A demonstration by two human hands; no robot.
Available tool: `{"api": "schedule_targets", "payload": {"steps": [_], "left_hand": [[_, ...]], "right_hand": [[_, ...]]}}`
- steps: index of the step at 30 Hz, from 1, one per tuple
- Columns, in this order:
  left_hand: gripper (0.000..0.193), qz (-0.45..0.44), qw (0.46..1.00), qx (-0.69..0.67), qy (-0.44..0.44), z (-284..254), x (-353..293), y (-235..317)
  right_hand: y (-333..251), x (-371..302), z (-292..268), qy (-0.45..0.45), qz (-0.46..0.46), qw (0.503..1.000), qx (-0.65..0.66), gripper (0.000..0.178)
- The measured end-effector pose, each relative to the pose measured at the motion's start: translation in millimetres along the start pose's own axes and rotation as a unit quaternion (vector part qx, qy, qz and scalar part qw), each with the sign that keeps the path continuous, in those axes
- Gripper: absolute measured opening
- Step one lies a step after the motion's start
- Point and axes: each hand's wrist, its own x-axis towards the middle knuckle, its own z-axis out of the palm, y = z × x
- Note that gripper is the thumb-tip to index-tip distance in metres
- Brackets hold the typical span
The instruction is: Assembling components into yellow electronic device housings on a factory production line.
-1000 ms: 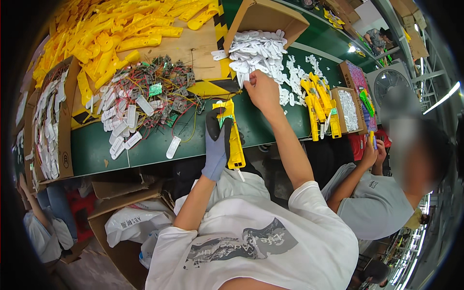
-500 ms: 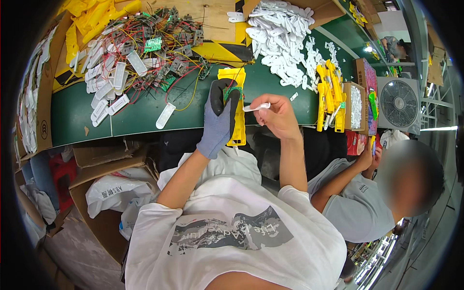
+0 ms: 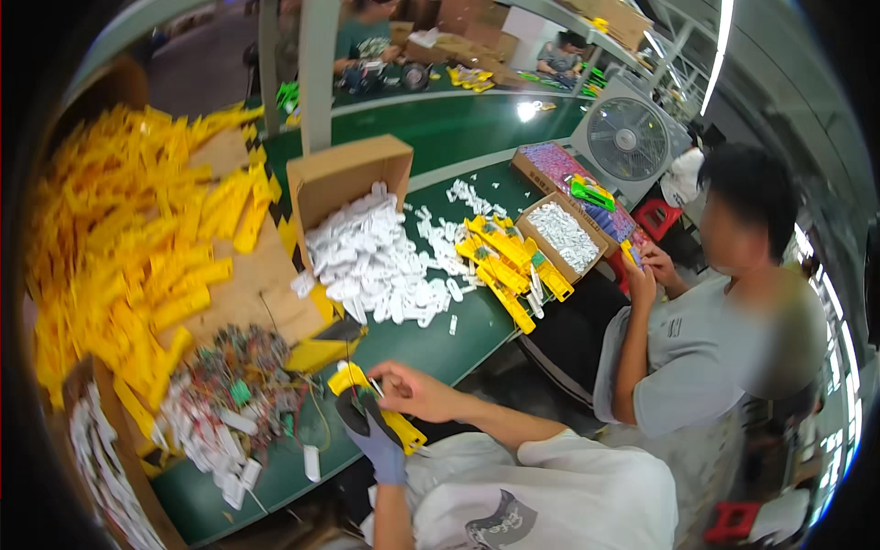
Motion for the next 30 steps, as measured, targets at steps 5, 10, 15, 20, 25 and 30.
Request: {"api": "schedule_targets", "payload": {"steps": [5, 10, 15, 20, 25, 30], "left_hand": [[0.028, 0.015, 0.999, 0.031, -0.02, 10.6, -0.2, -3.1], [0.028, 0.053, 0.993, 0.104, -0.035, 12.6, 4.5, 7.7], [0.03, 0.035, 0.994, 0.088, -0.045, 2.3, 12.2, -8.2], [0.037, -0.006, 0.999, 0.007, -0.042, 2.5, 3.0, -11.2], [0.036, 0.042, 0.999, -0.013, -0.015, 3.8, 6.9, -20.2], [0.031, 0.061, 0.996, 0.065, -0.01, 14.1, -7.1, -6.6]], "right_hand": [[-3.8, -10.8, -2.3, 0.063, -0.029, 0.997, -0.024, 0.037], [-12.5, -7.1, -4.5, 0.071, -0.04, 0.992, -0.093, 0.037], [-16.8, -4.1, 2.9, 0.097, -0.072, 0.975, -0.184, 0.035], [-6.9, -5.9, 21.7, 0.165, -0.116, 0.968, -0.145, 0.03], [-3.0, -6.0, 20.7, 0.163, -0.142, 0.966, -0.146, 0.029], [-3.9, -14.4, 13.7, 0.14, -0.15, 0.97, -0.133, 0.028]]}}
